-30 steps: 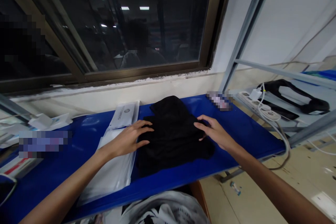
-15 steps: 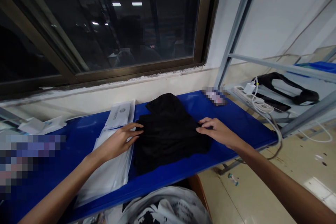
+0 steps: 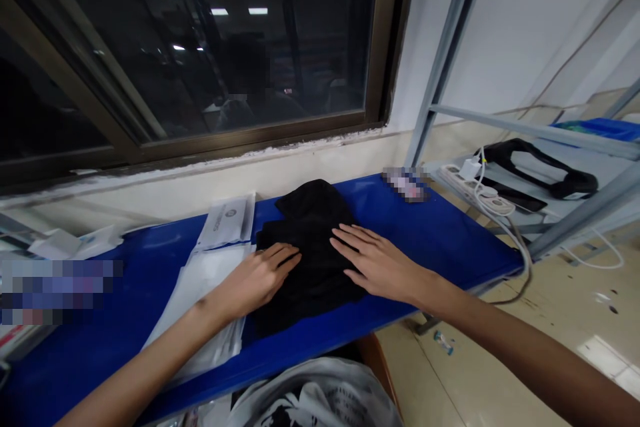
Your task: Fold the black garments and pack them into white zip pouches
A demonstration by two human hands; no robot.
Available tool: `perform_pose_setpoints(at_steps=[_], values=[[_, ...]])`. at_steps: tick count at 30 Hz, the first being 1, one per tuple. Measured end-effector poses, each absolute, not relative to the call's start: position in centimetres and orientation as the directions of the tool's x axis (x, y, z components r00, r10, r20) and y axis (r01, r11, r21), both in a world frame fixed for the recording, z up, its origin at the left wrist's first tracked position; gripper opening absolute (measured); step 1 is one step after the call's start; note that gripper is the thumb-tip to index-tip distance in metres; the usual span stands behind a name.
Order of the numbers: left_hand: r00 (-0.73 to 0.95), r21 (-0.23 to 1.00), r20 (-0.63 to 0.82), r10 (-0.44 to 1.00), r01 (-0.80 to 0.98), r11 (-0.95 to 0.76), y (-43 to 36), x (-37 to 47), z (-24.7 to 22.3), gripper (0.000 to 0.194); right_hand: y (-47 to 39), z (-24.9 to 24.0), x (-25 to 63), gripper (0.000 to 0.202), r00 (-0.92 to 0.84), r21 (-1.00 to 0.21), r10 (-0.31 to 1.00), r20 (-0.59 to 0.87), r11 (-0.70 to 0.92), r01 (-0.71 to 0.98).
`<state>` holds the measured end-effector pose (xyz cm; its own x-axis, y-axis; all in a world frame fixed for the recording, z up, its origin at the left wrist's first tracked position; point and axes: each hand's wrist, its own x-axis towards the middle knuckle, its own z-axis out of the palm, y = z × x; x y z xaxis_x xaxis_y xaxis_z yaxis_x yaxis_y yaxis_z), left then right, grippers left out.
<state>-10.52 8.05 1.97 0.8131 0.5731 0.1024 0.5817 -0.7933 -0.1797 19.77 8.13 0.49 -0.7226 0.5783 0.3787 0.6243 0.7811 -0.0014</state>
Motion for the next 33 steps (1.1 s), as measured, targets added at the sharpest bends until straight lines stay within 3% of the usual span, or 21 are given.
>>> perform_pose_setpoints(at_steps=[3,5,11,13,15,17,21,23,25,27,29,31,33], values=[[0.819,-0.234,0.066,0.570,0.568,-0.789,8.4,-10.3,1.1,0.053,8.7,-0.5,20.4,0.060,-0.756,0.057,0.588,0.286,0.778,0.626],[0.805,-0.180,0.103,0.584,0.593,-0.785,8.7,-10.4,1.0,0.048,8.8,-0.5,20.8,0.056,-0.745,0.062,0.607,0.278,0.763,0.644],[0.655,0.230,0.292,0.697,0.659,-0.716,10.2,-11.2,2.1,0.030,8.9,0.8,19.5,0.069,-0.701,0.020,0.640,0.314,0.734,0.679],[0.604,0.336,0.333,0.724,0.642,-0.689,10.9,-11.6,2.6,0.029,9.3,1.0,19.3,0.059,-0.647,-0.009,0.667,0.370,0.699,0.715],[0.546,0.429,0.343,0.765,0.633,-0.644,11.4,-12.2,3.5,0.029,9.8,1.4,19.6,0.044,-0.551,-0.107,0.698,0.456,0.658,0.745],[0.491,0.544,0.308,0.815,0.612,-0.574,11.7,-12.9,4.6,0.030,10.0,2.0,20.3,0.031,-0.443,-0.315,0.745,0.498,0.632,0.708],[0.534,0.773,0.095,0.840,0.493,-0.400,11.9,-14.4,6.5,0.037,10.4,2.7,21.2,0.031,-0.360,-0.759,0.869,0.339,0.479,0.441],[0.592,0.790,0.005,0.806,0.492,-0.366,12.1,-14.8,6.8,0.038,10.9,2.2,21.1,0.035,-0.335,-0.850,0.903,0.269,0.386,0.358],[0.582,0.744,0.017,0.813,0.536,-0.399,12.4,-14.8,6.7,0.037,11.8,1.6,20.7,0.037,-0.282,-0.875,0.924,0.259,0.348,0.337],[0.515,0.646,0.146,0.845,0.597,-0.476,12.9,-14.6,6.5,0.035,12.7,1.2,20.3,0.035,-0.218,-0.839,0.918,0.331,0.392,0.377],[0.458,0.515,0.326,0.827,0.647,-0.562,13.1,-14.4,6.4,0.032,13.2,1.1,20.1,0.029,-0.165,-0.721,0.854,0.494,0.508,0.471],[0.471,0.371,0.458,0.754,0.669,-0.644,12.8,-14.2,6.2,0.029,13.0,1.1,20.3,0.021,-0.214,-0.480,0.678,0.703,0.674,0.562],[0.555,0.229,0.491,0.671,0.661,-0.714,11.6,-13.9,5.7,0.027,12.3,0.8,20.8,0.019,-0.411,-0.158,0.432,0.803,0.818,0.553]])
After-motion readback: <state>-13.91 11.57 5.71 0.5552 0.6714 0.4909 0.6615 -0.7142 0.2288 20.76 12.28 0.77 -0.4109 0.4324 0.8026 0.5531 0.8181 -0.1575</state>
